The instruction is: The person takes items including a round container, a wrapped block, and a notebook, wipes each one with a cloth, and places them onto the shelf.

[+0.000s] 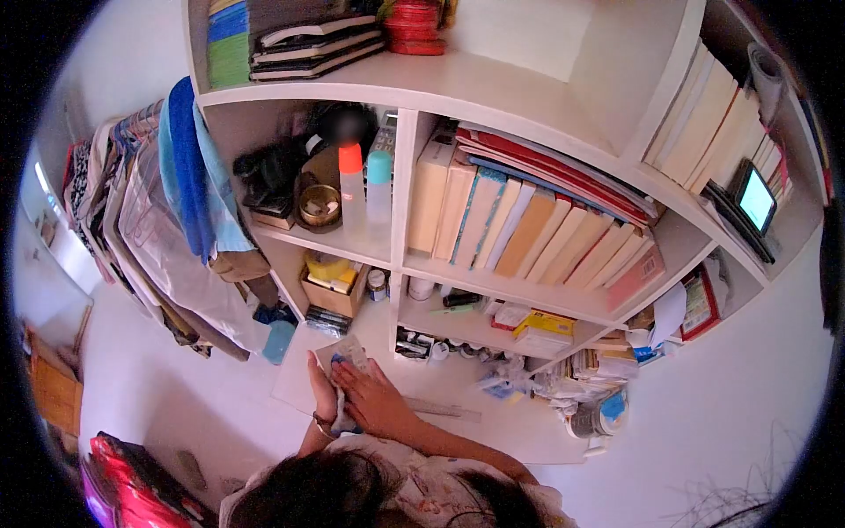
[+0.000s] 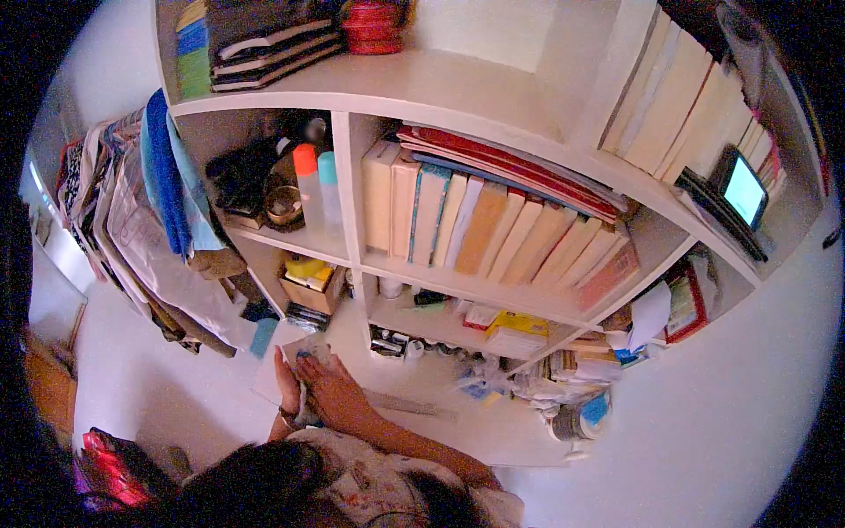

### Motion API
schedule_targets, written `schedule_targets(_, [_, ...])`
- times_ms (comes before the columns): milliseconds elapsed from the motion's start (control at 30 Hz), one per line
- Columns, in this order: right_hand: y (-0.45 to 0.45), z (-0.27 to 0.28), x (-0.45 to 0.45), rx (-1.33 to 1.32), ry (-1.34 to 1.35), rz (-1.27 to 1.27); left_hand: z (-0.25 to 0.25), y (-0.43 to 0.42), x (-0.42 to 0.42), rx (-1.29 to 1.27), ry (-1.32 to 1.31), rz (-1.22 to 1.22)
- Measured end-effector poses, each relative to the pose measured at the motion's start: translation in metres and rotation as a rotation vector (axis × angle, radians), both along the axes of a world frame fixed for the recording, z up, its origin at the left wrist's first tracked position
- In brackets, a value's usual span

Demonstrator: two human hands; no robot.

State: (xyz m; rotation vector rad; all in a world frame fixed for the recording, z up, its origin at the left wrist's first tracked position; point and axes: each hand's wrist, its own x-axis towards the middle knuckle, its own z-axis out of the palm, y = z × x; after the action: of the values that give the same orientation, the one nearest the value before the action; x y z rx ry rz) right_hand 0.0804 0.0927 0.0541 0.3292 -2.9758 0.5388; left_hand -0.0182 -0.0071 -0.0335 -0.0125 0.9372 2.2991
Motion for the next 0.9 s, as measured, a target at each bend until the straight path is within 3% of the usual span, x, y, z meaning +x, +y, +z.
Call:
schedule_targets(67, [0.007, -0.02, -0.002, 0.024, 0.106, 0.012, 0.009, 0.0, 0.008, 0.023, -0.076, -0.014])
schedule_targets(133, [0.018, -0.019, -0.007, 0.048, 0.135, -0.154, 0.012, 0.003, 0.012, -0.044, -0.057, -0.054])
schedule_targets(200, [0.021, -0.02, -0.007, 0.054, 0.159, -0.148, 0.009, 0.002, 0.011, -0.116, -0.037, -0.094])
schedule_targets(300, [0.005, -0.024, -0.001, 0.013, 0.164, -0.075, 0.006, -0.01, -0.011, 0.055, 0.027, -0.123])
schedule_targets(400, [0.004, -0.024, 0.002, -0.004, 0.141, -0.002, -0.02, -0.009, -0.023, 0.051, 0.072, -0.092])
schedule_targets(467, [0.019, -0.014, -0.008, 0.172, 0.111, -0.095, -0.001, -0.003, -0.009, -0.003, 0.089, -0.147])
schedule_targets(567, [0.023, -0.012, -0.012, 0.201, 0.223, -0.132, 0.045, 0.005, 0.001, -0.088, 0.09, -0.097])
schedule_targets(600, [0.017, -0.013, -0.01, 0.205, 0.223, -0.133, 0.039, 0.004, -0.005, -0.084, 0.09, -0.099])
schedule_targets(667, [-0.002, -0.016, 0.0, 0.049, 0.105, 0.021, 0.017, -0.005, -0.029, 0.105, 0.057, -0.172])
schedule_targets(733, [-0.002, -0.017, 0.002, -0.042, 0.159, 0.046, 0.013, -0.007, -0.033, 0.037, 0.155, -0.148])
schedule_targets(800, [0.01, -0.018, -0.005, 0.12, 0.234, -0.035, 0.01, -0.007, -0.029, -0.073, 0.167, -0.224])
schedule_targets(900, [0.024, 0.0, -0.013, 0.122, 0.247, -0.196, 0.043, 0.003, -0.007, -0.132, 0.017, -0.152])
